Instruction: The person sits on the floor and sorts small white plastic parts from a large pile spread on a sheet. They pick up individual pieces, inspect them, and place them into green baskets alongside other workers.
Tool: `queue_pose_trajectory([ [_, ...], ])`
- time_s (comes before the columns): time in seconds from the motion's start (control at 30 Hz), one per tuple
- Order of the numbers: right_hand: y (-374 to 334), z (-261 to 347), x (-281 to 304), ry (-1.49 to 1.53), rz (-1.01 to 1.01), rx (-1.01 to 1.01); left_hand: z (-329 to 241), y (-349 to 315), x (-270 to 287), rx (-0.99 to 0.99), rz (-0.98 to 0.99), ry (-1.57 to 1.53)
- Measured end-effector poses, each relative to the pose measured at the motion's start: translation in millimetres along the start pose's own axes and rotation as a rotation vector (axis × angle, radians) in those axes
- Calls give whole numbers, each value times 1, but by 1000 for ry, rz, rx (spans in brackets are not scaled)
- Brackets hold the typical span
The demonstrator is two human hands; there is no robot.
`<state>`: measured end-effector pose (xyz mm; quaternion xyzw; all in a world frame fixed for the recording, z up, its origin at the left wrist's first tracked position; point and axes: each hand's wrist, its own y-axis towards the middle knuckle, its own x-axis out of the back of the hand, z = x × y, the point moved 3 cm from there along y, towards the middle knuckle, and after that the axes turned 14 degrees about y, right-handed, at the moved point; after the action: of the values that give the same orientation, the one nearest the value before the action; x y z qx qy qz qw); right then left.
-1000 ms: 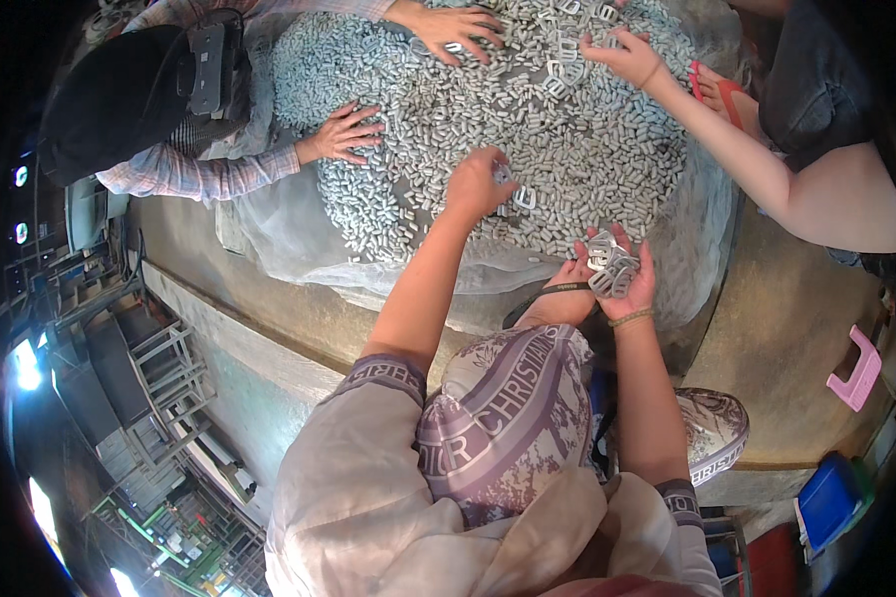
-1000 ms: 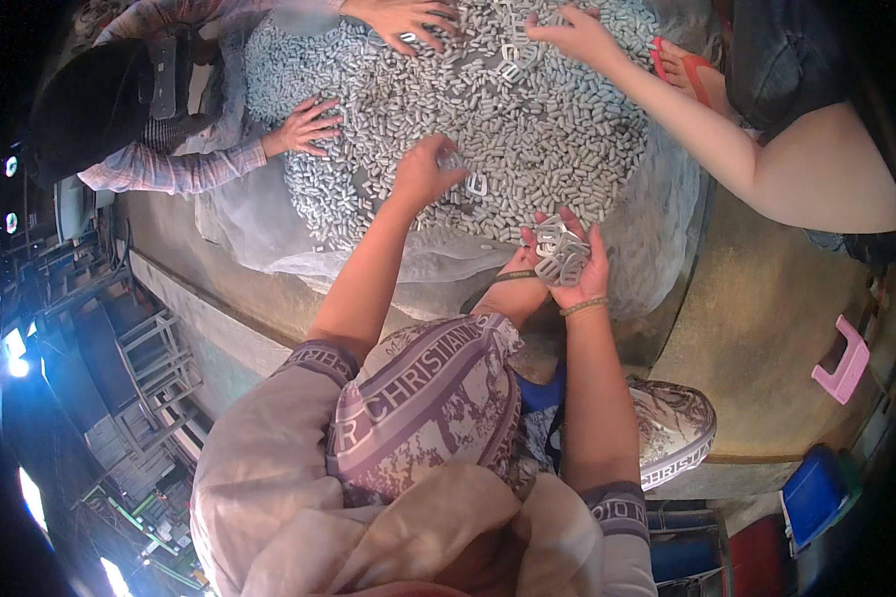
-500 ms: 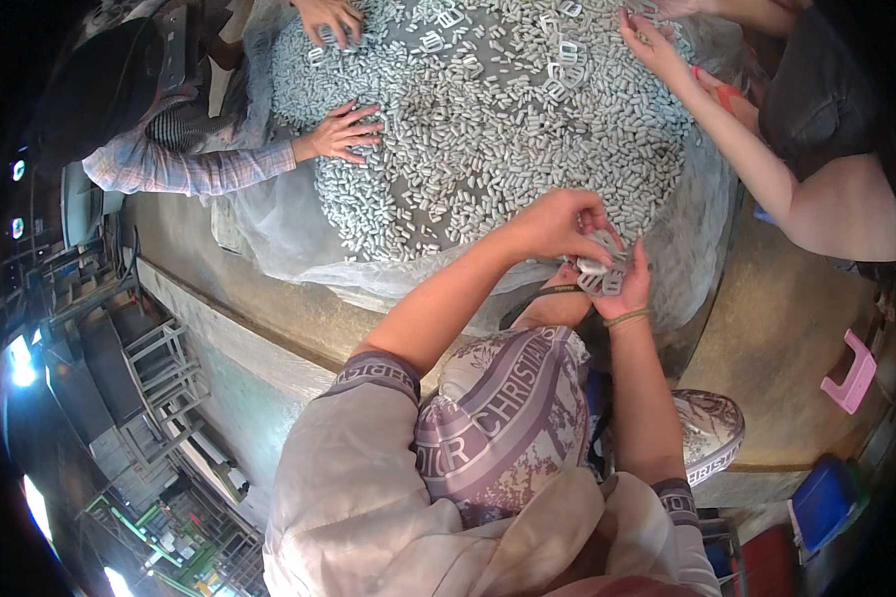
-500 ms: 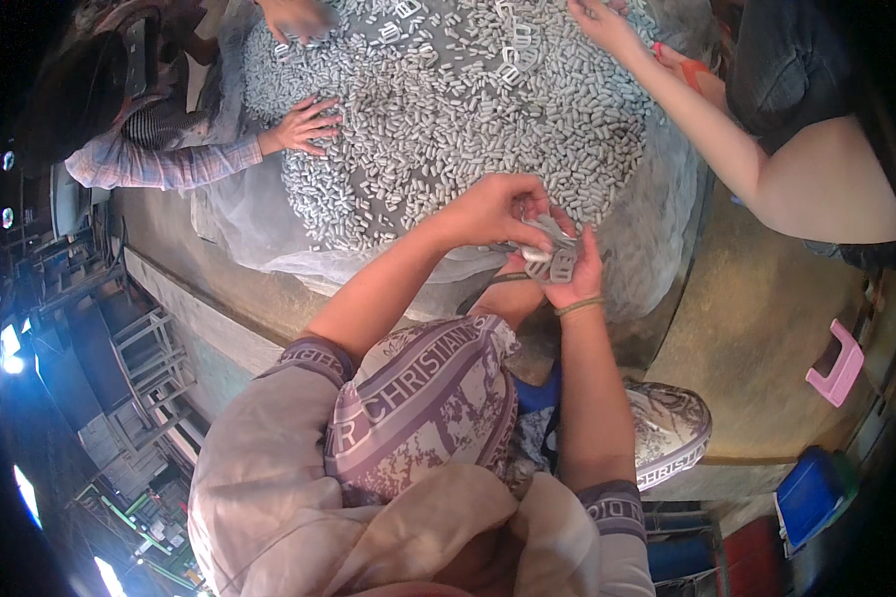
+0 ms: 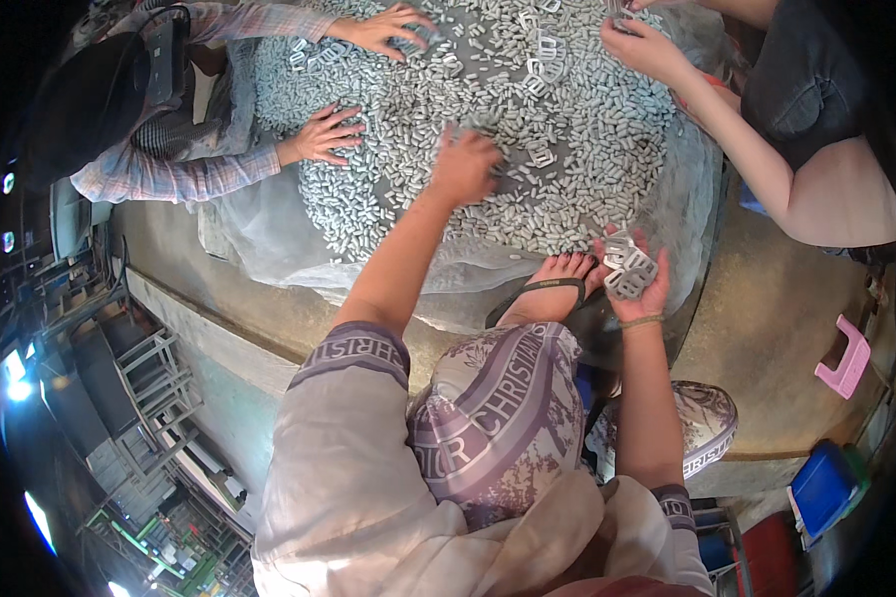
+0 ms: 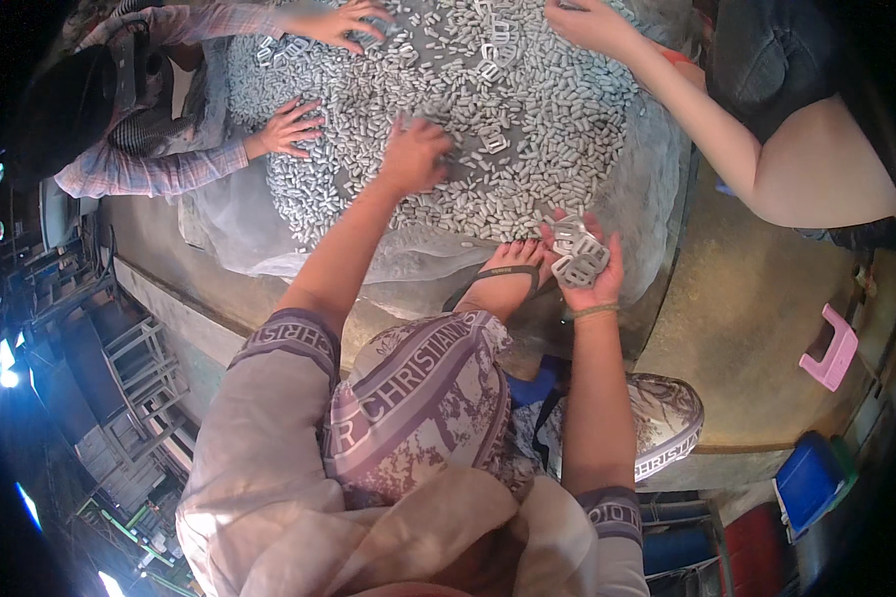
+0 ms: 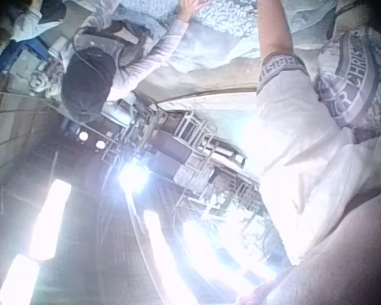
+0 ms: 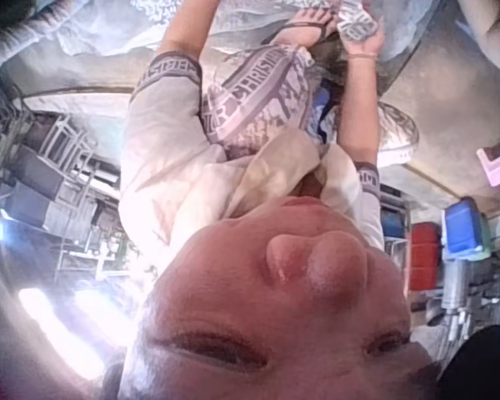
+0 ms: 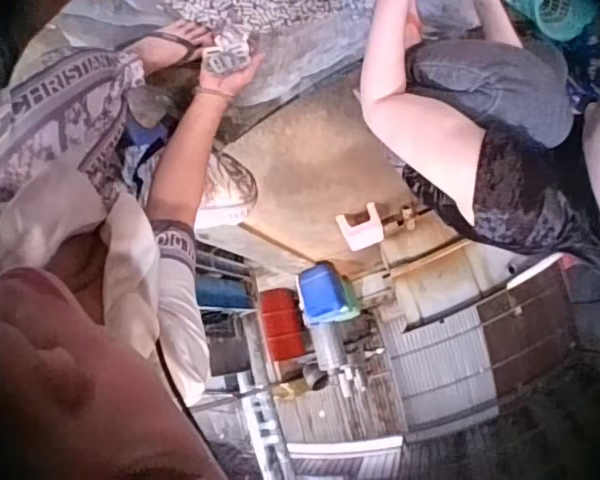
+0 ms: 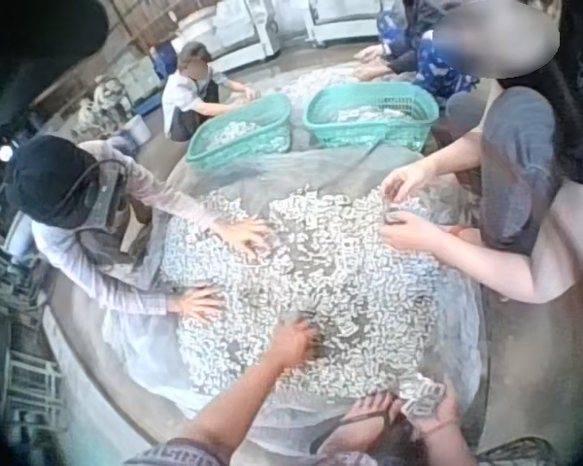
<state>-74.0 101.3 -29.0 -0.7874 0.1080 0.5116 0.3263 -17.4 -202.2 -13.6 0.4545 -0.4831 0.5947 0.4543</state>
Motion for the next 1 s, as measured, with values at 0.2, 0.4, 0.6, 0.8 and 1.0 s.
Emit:
queue_pose_trajectory([
  [0.2, 3, -5, 8, 55, -66, 77, 20, 13, 12, 307, -102, -64],
  [0.4, 18, -26, 0, -31, -50, -5, -50, 42, -6, 165, -200, -196],
  [0.6, 19, -26, -6, -37, -36, -30, -37, 42, 7, 385, -64, -808],
  [0.8, 19, -33, -8, -27, -127, -14, -40, 20, 5, 432, 111, -1597],
  [1.0, 21, -34, -9, -99, -31, -56, -71, 13, 42, 107, 207, -1678],
])
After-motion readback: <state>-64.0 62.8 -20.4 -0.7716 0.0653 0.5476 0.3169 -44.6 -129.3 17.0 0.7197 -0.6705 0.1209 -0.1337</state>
